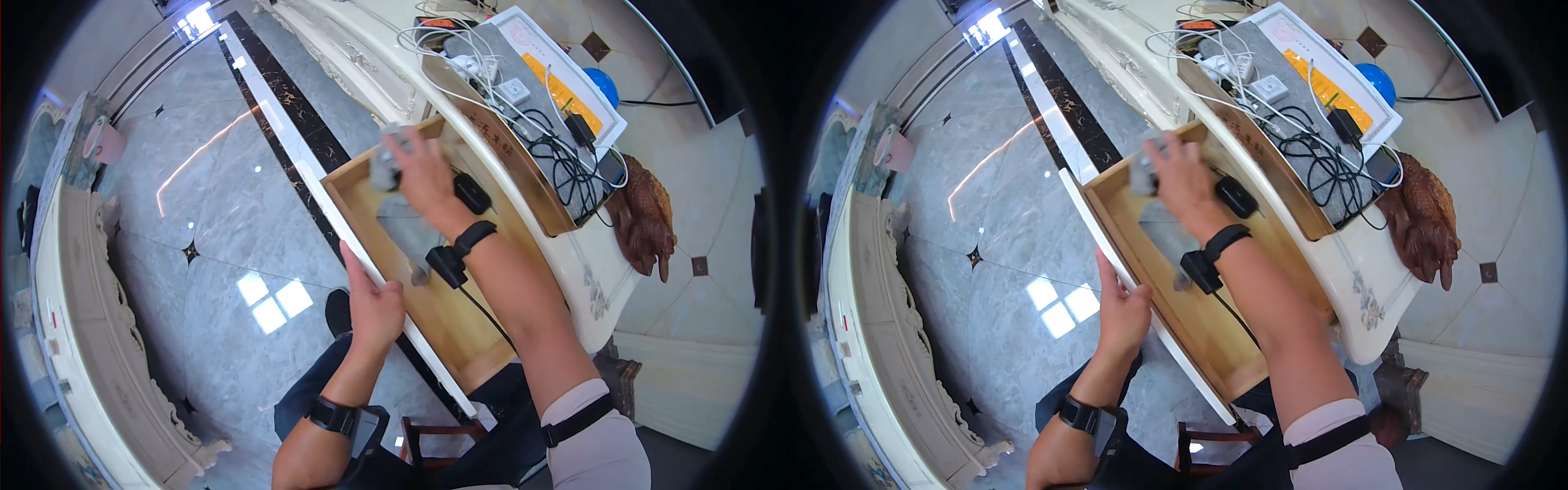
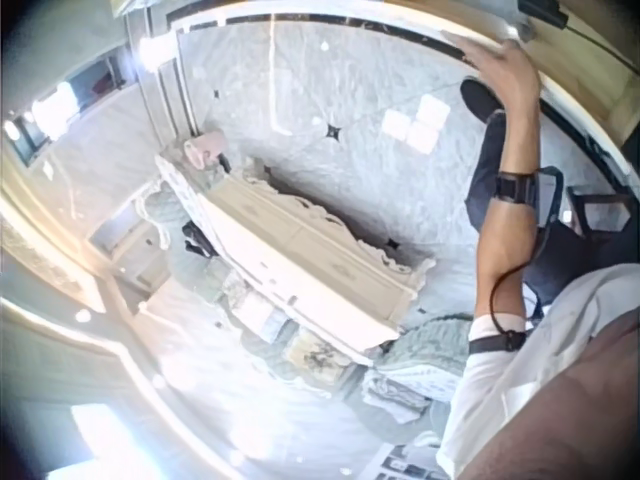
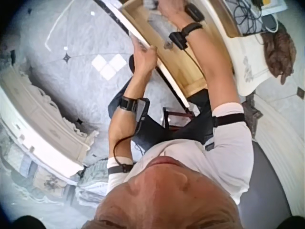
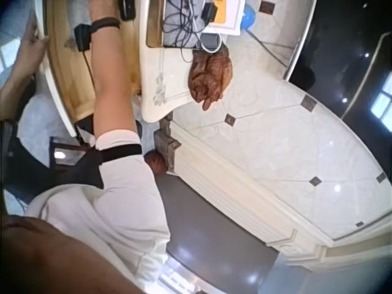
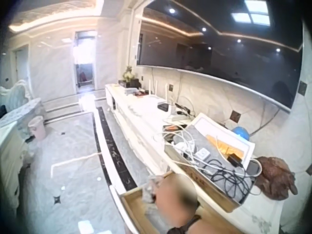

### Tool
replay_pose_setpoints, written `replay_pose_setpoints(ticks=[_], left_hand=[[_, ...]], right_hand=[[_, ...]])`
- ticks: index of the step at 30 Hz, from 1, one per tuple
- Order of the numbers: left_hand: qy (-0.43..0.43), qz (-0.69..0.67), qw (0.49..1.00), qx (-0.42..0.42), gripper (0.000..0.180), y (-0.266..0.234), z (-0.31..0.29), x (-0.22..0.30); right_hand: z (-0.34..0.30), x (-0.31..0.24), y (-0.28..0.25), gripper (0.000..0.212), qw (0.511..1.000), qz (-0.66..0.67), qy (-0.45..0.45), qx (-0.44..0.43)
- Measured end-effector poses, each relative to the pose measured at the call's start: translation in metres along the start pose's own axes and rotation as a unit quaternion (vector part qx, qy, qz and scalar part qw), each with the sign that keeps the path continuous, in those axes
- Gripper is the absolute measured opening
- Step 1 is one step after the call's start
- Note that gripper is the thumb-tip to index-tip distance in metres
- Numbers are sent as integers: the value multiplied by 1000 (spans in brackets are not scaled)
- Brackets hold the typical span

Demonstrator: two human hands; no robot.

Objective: Cleaning the inside and edges of a wooden drawer using a cloth.

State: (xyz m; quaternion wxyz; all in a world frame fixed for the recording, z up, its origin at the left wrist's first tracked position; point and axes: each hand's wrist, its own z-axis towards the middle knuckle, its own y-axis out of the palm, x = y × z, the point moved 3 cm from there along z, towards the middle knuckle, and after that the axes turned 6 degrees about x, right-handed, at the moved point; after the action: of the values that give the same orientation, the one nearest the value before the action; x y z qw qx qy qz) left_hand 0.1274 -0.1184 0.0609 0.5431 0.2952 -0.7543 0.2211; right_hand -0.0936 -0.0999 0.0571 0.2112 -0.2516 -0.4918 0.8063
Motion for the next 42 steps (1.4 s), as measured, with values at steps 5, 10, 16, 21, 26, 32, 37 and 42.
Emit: replay_pose_setpoints(ticks=[5, 10, 16, 21, 26, 32, 37, 42], left_hand=[[14, 48, 999, 20, 95, 2, -3, -3], [3, 39, 999, 17, 97, -9, -1, 0], [34, 46, 998, 7, 96, 2, -1, 0], [17, 92, 995, 43, 98, -4, -5, -2], [57, 58, 996, 38, 98, -8, -2, -6], [40, 82, 995, 38, 97, 4, -1, -3], [8, 36, 999, 26, 97, -10, -5, 2], [-37, 3, 999, -2, 98, 0, -3, 15]], right_hand=[[-6, -28, 9, 65, 1000, -13, 3, 6], [-10, -39, 20, 73, 992, -61, -105, -22], [18, 64, 25, 79, 985, -128, 111, 14], [12, 5, 8, 78, 987, -59, 125, -77], [6, -1, -1, 84, 993, -20, 26, -110], [23, 36, -7, 83, 977, 1, 212, -23], [-11, -56, -13, 86, 976, 110, 37, -186], [-65, -49, -50, 72, 924, 291, 180, -173]])
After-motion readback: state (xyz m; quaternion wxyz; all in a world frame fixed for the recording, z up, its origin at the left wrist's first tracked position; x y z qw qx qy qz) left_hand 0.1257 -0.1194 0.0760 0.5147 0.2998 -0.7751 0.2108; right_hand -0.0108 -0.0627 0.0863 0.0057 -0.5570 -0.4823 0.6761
